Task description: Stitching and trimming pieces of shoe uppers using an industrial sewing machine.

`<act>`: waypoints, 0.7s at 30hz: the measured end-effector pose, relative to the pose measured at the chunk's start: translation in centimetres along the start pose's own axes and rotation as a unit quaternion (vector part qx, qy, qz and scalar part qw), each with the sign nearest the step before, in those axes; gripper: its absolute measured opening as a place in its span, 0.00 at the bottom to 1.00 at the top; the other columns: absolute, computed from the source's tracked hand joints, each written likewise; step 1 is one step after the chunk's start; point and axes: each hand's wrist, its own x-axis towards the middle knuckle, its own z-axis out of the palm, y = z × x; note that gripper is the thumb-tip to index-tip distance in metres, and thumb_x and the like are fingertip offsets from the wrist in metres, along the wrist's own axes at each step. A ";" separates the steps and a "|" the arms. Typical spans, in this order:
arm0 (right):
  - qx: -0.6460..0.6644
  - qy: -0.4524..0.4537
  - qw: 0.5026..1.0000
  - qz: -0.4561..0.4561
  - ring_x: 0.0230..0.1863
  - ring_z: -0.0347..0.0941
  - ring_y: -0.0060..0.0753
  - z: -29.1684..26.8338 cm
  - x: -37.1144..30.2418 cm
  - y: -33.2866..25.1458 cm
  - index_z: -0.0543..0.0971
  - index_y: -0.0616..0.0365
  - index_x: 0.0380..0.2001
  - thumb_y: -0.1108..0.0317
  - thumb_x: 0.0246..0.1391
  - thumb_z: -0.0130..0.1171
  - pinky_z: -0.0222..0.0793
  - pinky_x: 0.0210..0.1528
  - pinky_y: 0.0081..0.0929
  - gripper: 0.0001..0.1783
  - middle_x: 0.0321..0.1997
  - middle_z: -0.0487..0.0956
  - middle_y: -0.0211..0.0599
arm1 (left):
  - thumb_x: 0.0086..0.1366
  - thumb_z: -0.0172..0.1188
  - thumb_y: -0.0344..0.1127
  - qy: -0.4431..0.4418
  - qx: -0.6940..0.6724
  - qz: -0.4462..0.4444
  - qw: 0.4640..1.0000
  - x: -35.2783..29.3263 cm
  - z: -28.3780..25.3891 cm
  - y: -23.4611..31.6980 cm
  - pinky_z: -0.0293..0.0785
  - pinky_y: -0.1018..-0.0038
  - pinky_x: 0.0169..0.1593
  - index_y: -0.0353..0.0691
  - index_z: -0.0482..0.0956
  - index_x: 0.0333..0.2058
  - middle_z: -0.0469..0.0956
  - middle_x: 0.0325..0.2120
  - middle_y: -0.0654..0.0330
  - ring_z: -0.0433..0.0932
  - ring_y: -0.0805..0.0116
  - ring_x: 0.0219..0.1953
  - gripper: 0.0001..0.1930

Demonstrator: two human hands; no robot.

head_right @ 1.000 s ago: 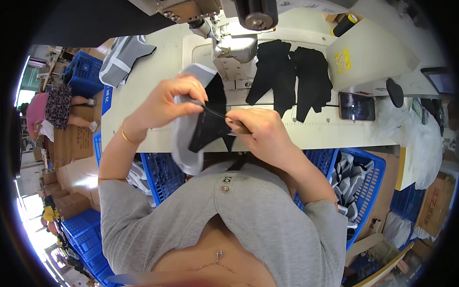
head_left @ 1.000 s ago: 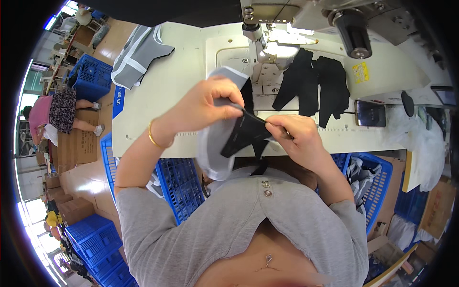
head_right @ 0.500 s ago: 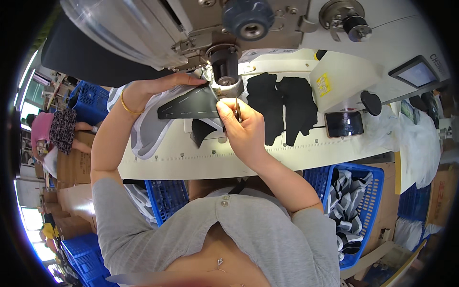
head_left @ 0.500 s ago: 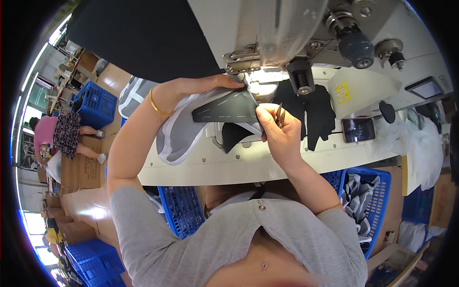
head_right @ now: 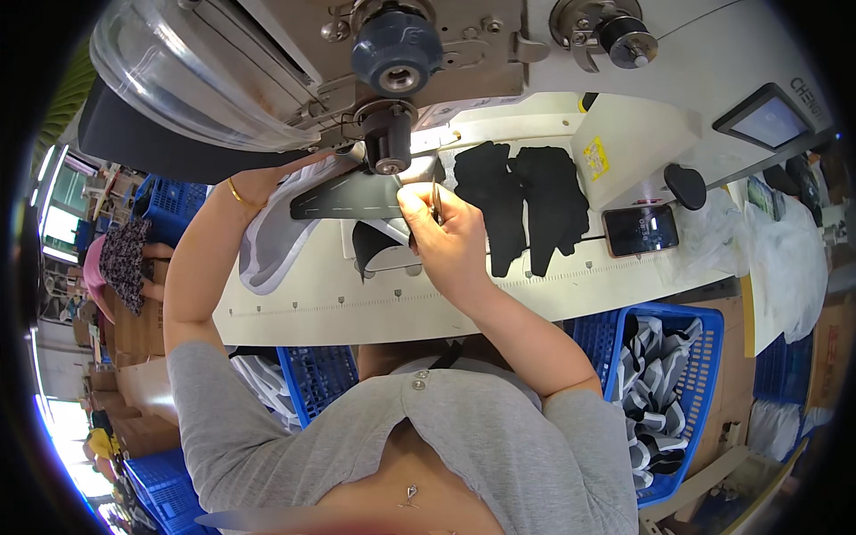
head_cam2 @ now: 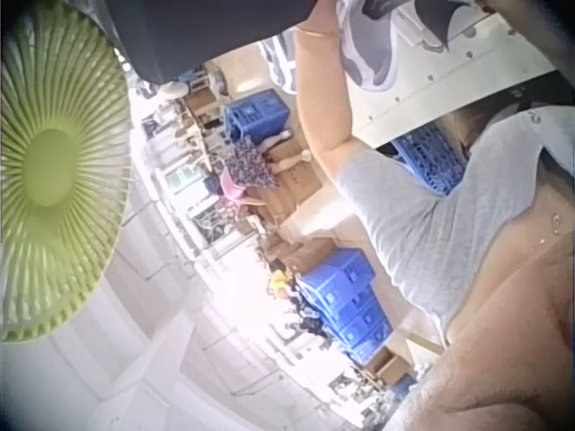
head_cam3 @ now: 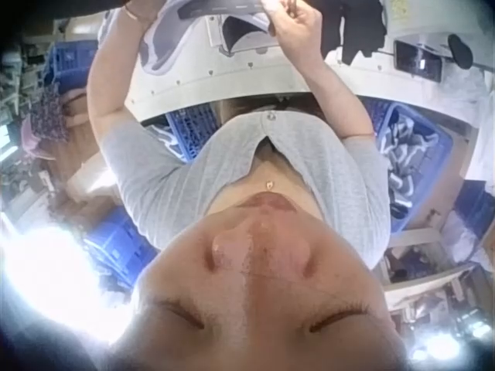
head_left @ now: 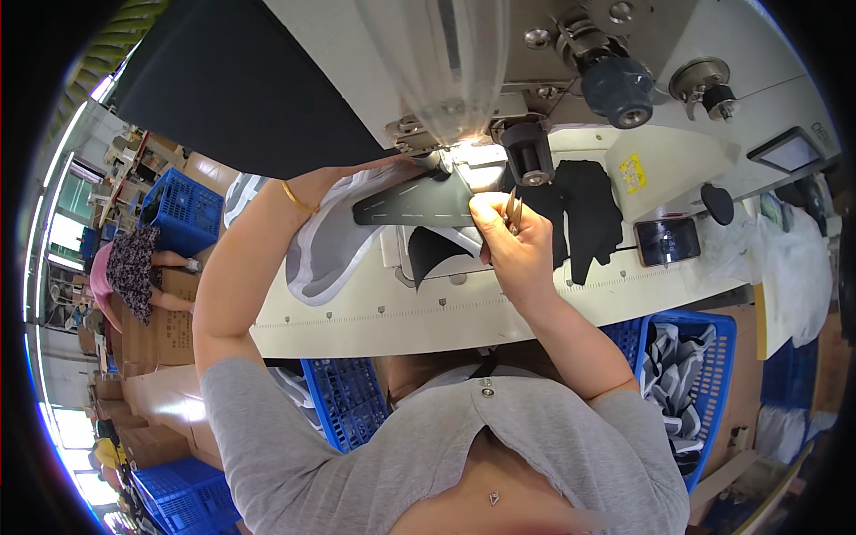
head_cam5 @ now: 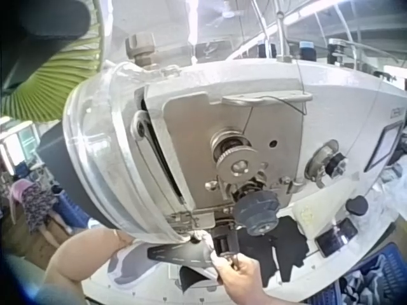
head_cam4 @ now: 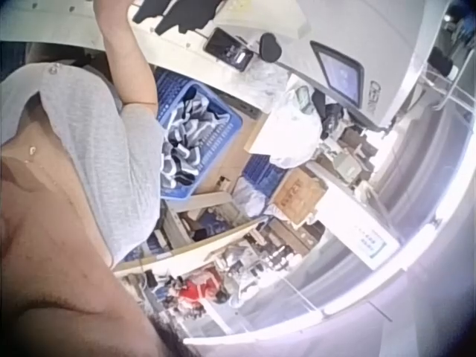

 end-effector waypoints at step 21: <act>-0.049 -0.036 0.997 -0.056 0.19 0.71 0.14 1.2 -0.4 0.8 0.79 0.64 0.37 0.68 0.65 0.53 0.63 0.20 0.18 0.11 0.18 0.76 0.29 | 0.53 0.62 0.22 0.376 0.259 0.177 0.872 -6.5 6.5 2.7 0.77 0.62 0.39 0.33 0.80 0.34 0.80 0.33 0.56 0.81 0.54 0.36 0.08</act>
